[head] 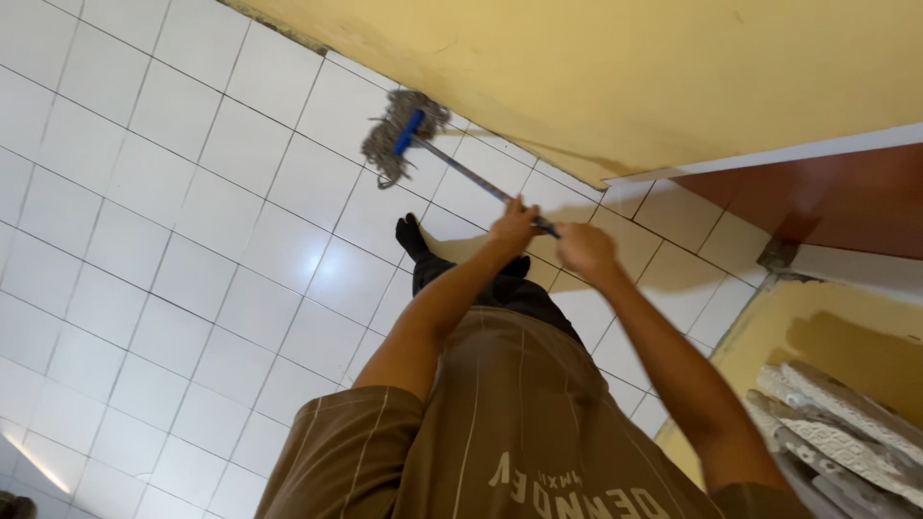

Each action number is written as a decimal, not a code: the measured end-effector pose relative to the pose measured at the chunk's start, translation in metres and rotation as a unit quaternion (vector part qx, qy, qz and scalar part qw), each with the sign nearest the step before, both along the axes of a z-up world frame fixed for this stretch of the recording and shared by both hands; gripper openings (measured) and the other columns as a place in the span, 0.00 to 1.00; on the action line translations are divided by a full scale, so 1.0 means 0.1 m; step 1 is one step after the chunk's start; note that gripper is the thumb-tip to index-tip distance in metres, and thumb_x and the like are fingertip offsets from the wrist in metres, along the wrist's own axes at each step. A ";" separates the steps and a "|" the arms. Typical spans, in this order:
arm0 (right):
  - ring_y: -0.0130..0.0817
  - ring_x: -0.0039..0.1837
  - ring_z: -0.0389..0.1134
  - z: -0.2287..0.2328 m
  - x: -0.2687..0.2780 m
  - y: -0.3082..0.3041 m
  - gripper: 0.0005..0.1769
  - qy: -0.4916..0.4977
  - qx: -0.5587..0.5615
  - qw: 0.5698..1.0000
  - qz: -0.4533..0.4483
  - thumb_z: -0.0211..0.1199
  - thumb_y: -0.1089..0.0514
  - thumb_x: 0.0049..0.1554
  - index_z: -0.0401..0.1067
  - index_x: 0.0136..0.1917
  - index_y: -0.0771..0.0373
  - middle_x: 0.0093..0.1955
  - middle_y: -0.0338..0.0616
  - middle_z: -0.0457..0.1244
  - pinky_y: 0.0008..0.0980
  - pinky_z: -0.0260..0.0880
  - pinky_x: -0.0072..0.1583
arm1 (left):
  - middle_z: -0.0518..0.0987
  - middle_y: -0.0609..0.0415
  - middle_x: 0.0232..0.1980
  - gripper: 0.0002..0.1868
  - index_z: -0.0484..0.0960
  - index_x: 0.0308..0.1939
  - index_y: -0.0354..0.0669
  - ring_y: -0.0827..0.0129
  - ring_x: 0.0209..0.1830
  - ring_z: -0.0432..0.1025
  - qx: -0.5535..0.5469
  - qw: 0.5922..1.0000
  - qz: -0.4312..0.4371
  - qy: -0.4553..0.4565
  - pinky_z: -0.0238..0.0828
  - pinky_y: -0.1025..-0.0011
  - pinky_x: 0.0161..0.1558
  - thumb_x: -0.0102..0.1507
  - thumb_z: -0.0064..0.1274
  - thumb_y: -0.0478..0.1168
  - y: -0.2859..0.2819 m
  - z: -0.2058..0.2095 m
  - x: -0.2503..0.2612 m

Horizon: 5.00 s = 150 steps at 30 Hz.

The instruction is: The person cleans a tiled floor by pushing and pulling a mop along the baseboards and across the open floor area.

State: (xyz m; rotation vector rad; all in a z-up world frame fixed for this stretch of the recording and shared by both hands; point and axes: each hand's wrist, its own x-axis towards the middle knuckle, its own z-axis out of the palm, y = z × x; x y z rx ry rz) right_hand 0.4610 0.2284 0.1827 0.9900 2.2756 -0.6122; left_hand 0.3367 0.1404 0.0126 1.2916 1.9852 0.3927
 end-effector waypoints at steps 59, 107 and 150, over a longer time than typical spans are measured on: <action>0.52 0.49 0.73 -0.15 0.14 -0.56 0.19 0.012 0.011 0.998 -0.063 0.56 0.53 0.59 0.75 0.63 0.40 0.46 0.50 0.71 0.52 0.72 0.50 | 0.49 0.34 0.80 0.36 0.62 0.72 0.60 0.35 0.82 0.38 -0.137 0.989 -0.036 0.035 0.46 0.21 0.65 0.65 0.51 0.66 -0.44 -0.14 -0.13; 0.56 0.50 0.72 0.28 0.73 0.50 0.16 0.049 0.012 0.994 -0.097 0.55 0.48 0.61 0.73 0.61 0.44 0.47 0.51 0.71 0.57 0.70 0.52 | 0.43 0.15 0.77 0.31 0.64 0.68 0.46 0.19 0.76 0.44 -0.025 0.999 -0.019 -0.013 0.53 0.37 0.70 0.66 0.57 0.51 0.73 -0.15 0.53; 0.54 0.48 0.73 0.55 0.44 0.24 0.14 0.039 0.071 0.972 -0.222 0.64 0.44 0.57 0.82 0.53 0.46 0.45 0.49 0.71 0.52 0.73 0.50 | 0.77 0.45 0.52 0.19 0.78 0.53 0.52 0.39 0.61 0.67 0.106 0.988 -0.115 0.010 0.65 0.47 0.60 0.62 0.60 0.52 0.54 0.14 0.15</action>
